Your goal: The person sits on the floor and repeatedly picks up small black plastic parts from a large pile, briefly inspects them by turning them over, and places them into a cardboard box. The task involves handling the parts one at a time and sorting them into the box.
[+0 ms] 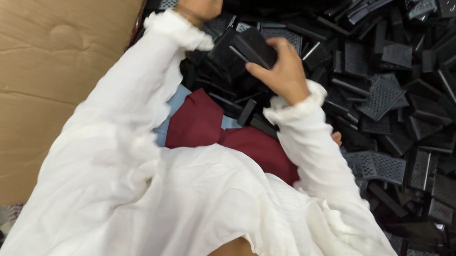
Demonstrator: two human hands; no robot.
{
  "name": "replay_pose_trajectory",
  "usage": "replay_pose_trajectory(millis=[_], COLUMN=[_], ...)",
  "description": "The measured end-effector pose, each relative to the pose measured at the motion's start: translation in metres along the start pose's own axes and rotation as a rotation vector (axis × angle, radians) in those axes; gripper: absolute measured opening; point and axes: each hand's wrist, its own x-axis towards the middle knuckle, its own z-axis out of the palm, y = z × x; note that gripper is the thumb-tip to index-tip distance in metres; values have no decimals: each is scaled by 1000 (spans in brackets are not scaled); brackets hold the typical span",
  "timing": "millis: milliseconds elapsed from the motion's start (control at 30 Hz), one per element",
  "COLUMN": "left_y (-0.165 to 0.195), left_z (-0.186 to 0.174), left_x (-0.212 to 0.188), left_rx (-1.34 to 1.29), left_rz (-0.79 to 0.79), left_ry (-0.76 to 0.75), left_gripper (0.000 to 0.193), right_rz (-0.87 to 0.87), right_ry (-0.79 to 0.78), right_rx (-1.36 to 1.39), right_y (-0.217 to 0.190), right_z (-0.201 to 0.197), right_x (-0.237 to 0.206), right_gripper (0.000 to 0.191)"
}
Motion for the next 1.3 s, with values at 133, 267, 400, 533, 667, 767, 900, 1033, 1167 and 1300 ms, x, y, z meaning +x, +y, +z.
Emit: replay_pose_trajectory(millis=[133, 267, 400, 533, 667, 767, 900, 1033, 1167, 1300], left_y=[47, 123, 156, 153, 156, 169, 174, 177, 191, 203], left_z=[10, 41, 45, 16, -12, -18, -13, -1, 6, -2], left_x=[-97, -155, -151, -142, -160, -179, -186, -184, -182, -179], left_rx=[-919, -1568, -1804, -1818, -1973, -2017, -2002, -1810, -1530, -1184], left_rz=[-361, -694, -704, -590, -470, -551, -513, -529, -586, -443], left_ry=[5, 4, 215, 91, -128, -171, -32, 216, 302, 458], left_gripper=[60, 73, 70, 75, 69, 72, 72, 65, 58, 61], right_rz=[366, 252, -3, 135, 323, 476, 432, -156, -197, -213], right_ry=[-45, -20, 125, -10, -389, -527, -187, 189, 194, 372], right_rx=[751, 767, 351, 870, 1551, 1653, 1319, 241, 190, 141], right_y=[-3, -29, -58, -64, -56, -59, -66, -77, -95, -107], right_z=[-20, -2, 31, 27, 6, 13, 25, 21, 19, 22], right_x=[-61, -98, -110, -110, -121, -131, -143, -149, -151, -158], right_gripper=[62, 62, 62, 63, 61, 59, 56, 67, 72, 67])
